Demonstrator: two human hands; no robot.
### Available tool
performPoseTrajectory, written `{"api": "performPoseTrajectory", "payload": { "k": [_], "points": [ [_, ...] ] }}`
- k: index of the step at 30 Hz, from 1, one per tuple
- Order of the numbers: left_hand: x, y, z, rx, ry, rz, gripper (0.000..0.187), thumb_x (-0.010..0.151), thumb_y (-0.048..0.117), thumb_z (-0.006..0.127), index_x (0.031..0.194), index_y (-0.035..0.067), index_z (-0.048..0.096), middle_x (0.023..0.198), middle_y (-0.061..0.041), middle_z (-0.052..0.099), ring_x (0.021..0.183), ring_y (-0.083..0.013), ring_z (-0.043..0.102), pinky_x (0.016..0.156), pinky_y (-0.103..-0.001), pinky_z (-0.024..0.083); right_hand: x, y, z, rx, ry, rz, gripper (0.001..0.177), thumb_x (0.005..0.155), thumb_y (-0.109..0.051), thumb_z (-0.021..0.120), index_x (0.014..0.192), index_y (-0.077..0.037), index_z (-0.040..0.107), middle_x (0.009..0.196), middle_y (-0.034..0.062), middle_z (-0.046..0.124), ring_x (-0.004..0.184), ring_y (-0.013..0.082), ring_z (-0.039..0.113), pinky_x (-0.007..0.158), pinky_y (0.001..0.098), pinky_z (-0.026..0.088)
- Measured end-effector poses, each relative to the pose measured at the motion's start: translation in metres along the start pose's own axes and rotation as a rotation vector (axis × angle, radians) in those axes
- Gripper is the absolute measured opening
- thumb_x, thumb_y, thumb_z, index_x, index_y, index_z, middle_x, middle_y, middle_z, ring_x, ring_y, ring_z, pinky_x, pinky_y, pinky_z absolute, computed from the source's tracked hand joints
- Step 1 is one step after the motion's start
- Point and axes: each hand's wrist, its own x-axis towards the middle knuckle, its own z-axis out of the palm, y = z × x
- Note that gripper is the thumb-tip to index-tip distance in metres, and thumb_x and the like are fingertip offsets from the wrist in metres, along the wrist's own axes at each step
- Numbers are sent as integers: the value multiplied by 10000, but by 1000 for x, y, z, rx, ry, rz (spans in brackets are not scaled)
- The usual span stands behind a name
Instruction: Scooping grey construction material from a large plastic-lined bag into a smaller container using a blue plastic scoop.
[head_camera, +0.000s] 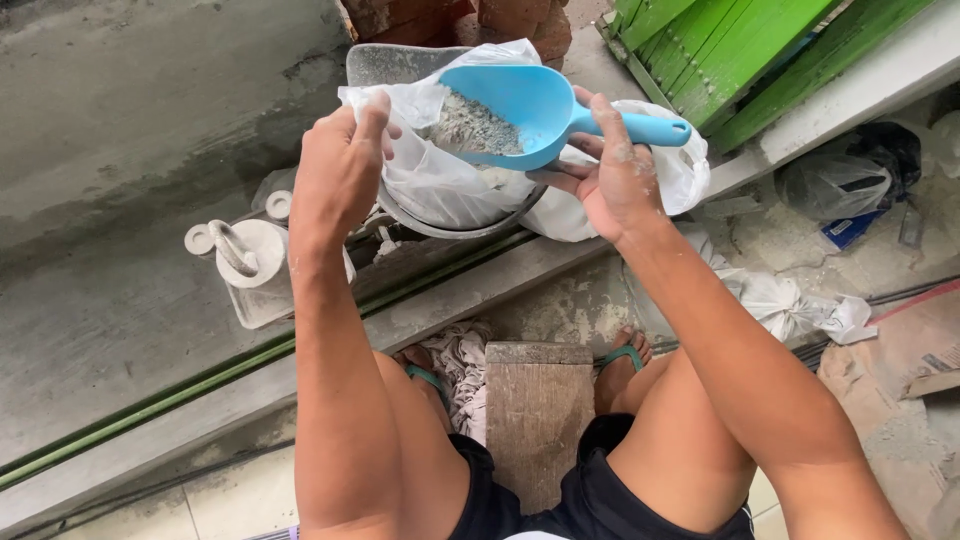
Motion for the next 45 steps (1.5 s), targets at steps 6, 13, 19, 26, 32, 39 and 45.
{"api": "performPoseTrajectory", "payload": {
  "k": [6,13,19,26,32,39,45],
  "points": [
    [8,-4,12,-120,375,79,502,976,616,407,1021,136,548,1120,-91,547,908,-178,619,782,-343,534,-7,-21,-19,49,19,-53,629,816,-429,674,1366,-126,648,1148,254,742,1050,434,761,908,646,674],
    [-4,33,67,-545,588,700,164,1097,189,461,1229,101,500,1200,-124,581,1129,-223,652,1032,-329,580,-16,-38,-39,96,79,-75,653,803,-446,681,1374,-133,642,1032,193,719,969,431,762,862,636,691],
    [-10,45,119,-608,320,690,322,1174,272,437,1465,133,438,1513,-109,497,1493,-321,526,1316,-408,456,-25,-56,-68,105,143,-120,699,758,-484,674,1371,-149,629,1085,205,718,990,422,768,858,607,704],
    [-3,55,159,-352,175,619,398,1082,301,540,1391,83,417,1327,-143,468,1109,-264,577,918,-364,567,-20,-70,-142,161,180,-197,733,756,-511,690,1407,-188,597,1312,223,680,1181,430,715,962,621,691],
    [8,26,210,39,-118,570,646,961,450,714,1328,-10,448,1250,-199,516,1089,-347,593,922,-454,496,-14,-74,-207,63,254,-221,761,743,-576,692,1421,-245,596,1300,213,670,1206,394,699,989,585,688],
    [35,-19,260,344,-72,496,279,1013,246,604,953,-27,593,769,-237,698,717,-504,624,627,-591,436,4,-72,-248,-95,311,-147,689,840,-574,583,1421,-206,608,1197,185,699,1165,374,719,949,614,678],
    [25,4,228,6,-147,349,197,980,106,465,937,77,655,976,-157,600,870,-347,616,833,-451,473,35,-67,-232,-202,372,-126,532,849,-478,675,1250,-132,719,1131,263,667,1085,439,726,832,626,717]
  ]
}}
